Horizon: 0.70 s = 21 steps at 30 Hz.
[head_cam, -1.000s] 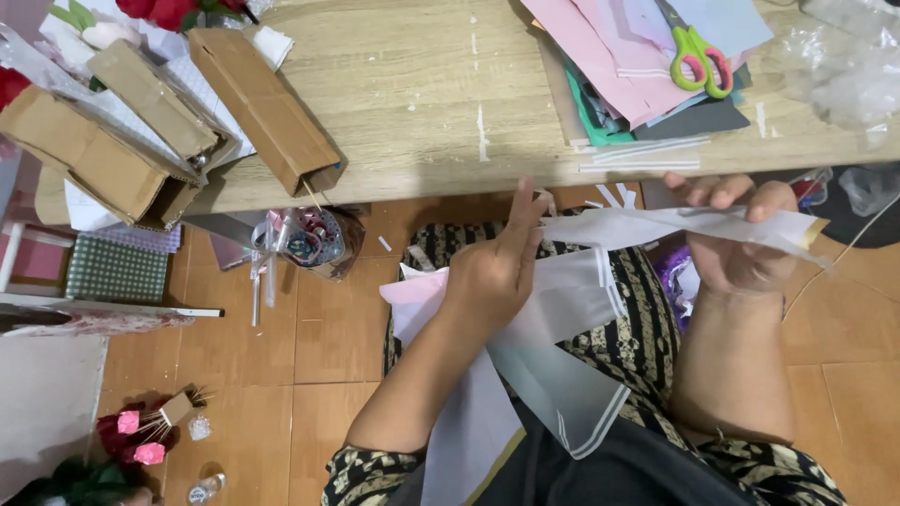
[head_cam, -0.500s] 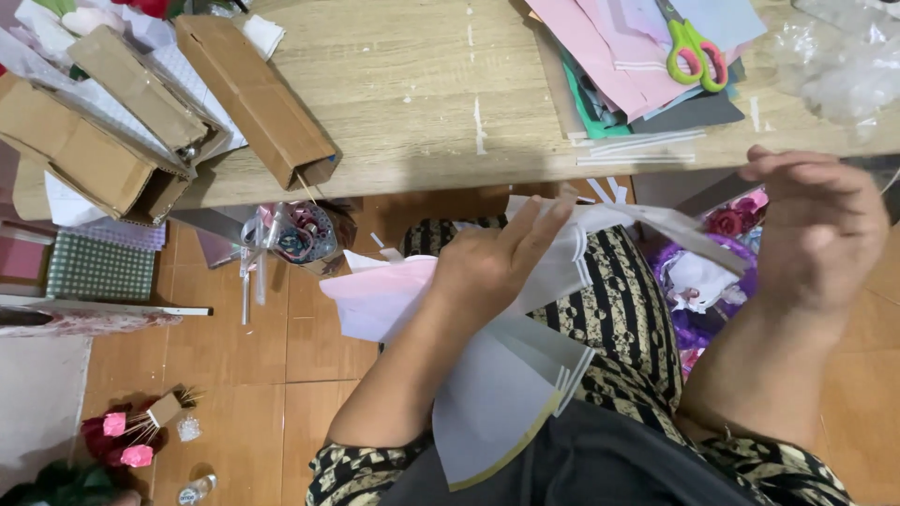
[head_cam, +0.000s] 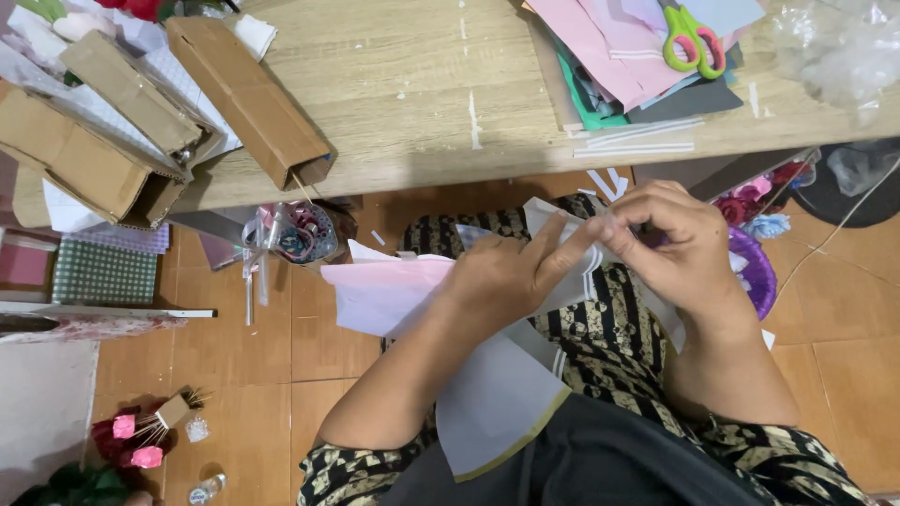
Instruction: The person folds various sheets of colored and patterned paper by hand. They use a hot glue gun to apply adhesive to the edges of the paper and press the folds together to secure them.
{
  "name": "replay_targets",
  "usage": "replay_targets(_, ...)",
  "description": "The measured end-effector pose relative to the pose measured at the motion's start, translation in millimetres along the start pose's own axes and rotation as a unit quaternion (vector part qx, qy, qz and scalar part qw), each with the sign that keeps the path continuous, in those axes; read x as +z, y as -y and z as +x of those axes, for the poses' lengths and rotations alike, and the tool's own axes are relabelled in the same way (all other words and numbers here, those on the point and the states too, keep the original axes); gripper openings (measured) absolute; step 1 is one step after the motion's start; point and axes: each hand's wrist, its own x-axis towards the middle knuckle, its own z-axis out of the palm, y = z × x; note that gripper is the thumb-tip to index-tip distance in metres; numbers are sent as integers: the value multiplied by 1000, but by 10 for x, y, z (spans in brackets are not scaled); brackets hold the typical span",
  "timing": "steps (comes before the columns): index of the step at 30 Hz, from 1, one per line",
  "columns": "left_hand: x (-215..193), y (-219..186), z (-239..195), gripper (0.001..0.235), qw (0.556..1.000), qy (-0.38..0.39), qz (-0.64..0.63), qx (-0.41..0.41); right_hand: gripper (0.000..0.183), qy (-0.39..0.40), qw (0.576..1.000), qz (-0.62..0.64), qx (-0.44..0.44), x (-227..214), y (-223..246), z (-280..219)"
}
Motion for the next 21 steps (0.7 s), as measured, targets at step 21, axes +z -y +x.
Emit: replay_targets(21, -90, 138, 5, 16, 986, -70, -53, 143, 13, -252, 919, 156, 260, -512, -564, -223)
